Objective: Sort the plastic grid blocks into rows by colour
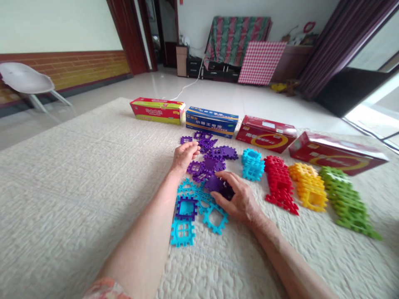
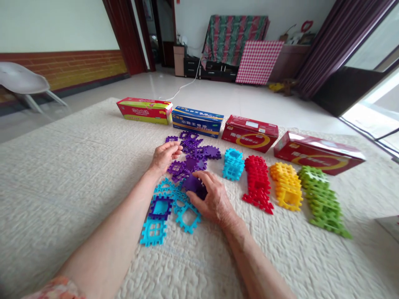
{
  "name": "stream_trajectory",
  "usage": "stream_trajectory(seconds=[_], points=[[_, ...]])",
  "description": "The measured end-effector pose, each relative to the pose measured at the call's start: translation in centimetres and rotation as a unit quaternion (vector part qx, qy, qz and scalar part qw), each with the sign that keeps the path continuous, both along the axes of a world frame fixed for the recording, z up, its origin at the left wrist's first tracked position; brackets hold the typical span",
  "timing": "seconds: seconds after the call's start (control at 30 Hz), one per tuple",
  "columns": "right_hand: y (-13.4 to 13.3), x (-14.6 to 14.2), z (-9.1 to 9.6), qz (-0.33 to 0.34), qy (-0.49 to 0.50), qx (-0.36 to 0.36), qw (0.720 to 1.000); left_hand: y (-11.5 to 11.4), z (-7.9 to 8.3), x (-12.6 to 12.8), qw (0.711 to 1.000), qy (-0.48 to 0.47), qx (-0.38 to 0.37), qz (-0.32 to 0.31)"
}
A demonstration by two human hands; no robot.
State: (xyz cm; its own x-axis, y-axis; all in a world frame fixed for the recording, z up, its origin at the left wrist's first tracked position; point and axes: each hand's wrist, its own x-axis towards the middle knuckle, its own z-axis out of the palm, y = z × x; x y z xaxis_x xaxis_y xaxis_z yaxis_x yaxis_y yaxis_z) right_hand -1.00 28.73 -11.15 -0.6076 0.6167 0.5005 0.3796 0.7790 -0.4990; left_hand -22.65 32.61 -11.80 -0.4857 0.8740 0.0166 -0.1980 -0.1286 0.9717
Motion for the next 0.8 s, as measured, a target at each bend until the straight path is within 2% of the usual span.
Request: stream_trajectory(seconds=[0.3, 0.43, 0.6, 0.8], points=[[1.5, -0.7, -1.2, -0.045, 0.083, -0.018, 0.995, -0.1, 0.1, 0.2, 1.000, 0.012, -0.004, 0.005], [1.4, -0.5, -0.9, -0.040, 0.096, -0.027, 0.994, -0.1, 0.1, 0.2, 1.000, 0.014, -0.004, 0.007], [0.6, -0.2, 0.2, 0.022, 0.063, 0.013, 0.998, -0.2, 0.1, 0.2, 1.000, 0.013, -0.002, 0.007], [-0.3, 0.0, 0.5, 0.065, -0.064, 0.037, 0.995, -0.1, -0.1, 0.1, 1.000, 0.013, 0.004, 0.004]])
